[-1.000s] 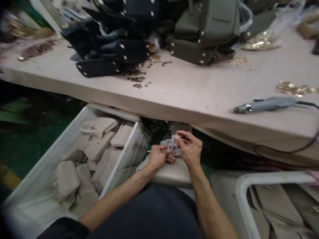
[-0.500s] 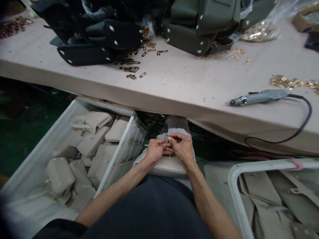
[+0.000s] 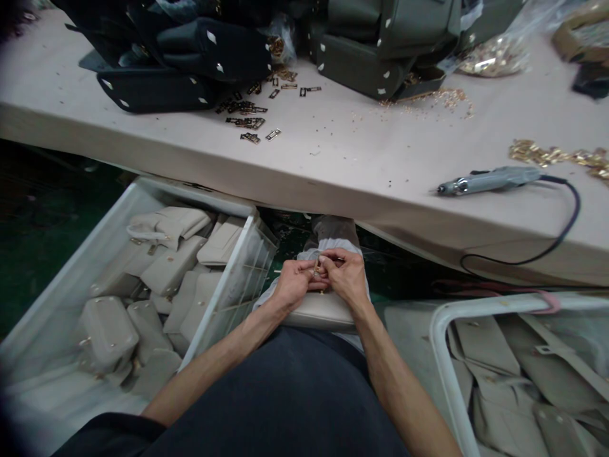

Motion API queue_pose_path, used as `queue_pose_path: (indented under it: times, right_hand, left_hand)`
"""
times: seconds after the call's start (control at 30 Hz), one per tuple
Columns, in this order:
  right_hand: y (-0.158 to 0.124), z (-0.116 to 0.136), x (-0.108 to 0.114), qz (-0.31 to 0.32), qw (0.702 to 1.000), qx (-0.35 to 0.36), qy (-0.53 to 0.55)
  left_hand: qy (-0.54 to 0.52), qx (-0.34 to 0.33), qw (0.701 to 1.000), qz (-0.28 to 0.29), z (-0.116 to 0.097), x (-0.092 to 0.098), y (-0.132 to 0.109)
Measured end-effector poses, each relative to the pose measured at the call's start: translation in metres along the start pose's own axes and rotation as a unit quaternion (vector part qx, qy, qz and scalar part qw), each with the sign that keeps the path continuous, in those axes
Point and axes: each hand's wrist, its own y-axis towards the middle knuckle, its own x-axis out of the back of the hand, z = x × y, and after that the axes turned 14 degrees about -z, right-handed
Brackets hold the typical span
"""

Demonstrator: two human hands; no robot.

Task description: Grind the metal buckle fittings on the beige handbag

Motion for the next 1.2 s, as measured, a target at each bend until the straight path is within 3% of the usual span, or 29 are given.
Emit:
queue_pose_path:
  times: [0.2, 0.33, 0.73, 1.2]
  right_hand:
    - [-0.002, -0.001, 0.005, -0.001, 1.000, -0.008, 0.004]
    - [-0.002, 0.001, 0.008, -0.045, 0.999, -0.003, -0.014]
    - [-0.010, 0.009, 0.003, -0.039, 0.991, 0.111, -0.060]
    - [-0.006, 0.004, 0.005, -0.013, 0.997, 0.067, -0.040]
  left_hand:
    - [0.005, 0.001, 1.000, -0.006, 0.003, 0.001, 0.000]
    - [0.010, -0.001, 1.000, -0.005, 0.002, 0.000, -0.001]
    - [0.008, -0.017, 1.000, 0.014, 0.003, 0.003, -0.002]
    - [0.041, -0.033, 0.998, 0.021, 0.000, 0.005, -0.006]
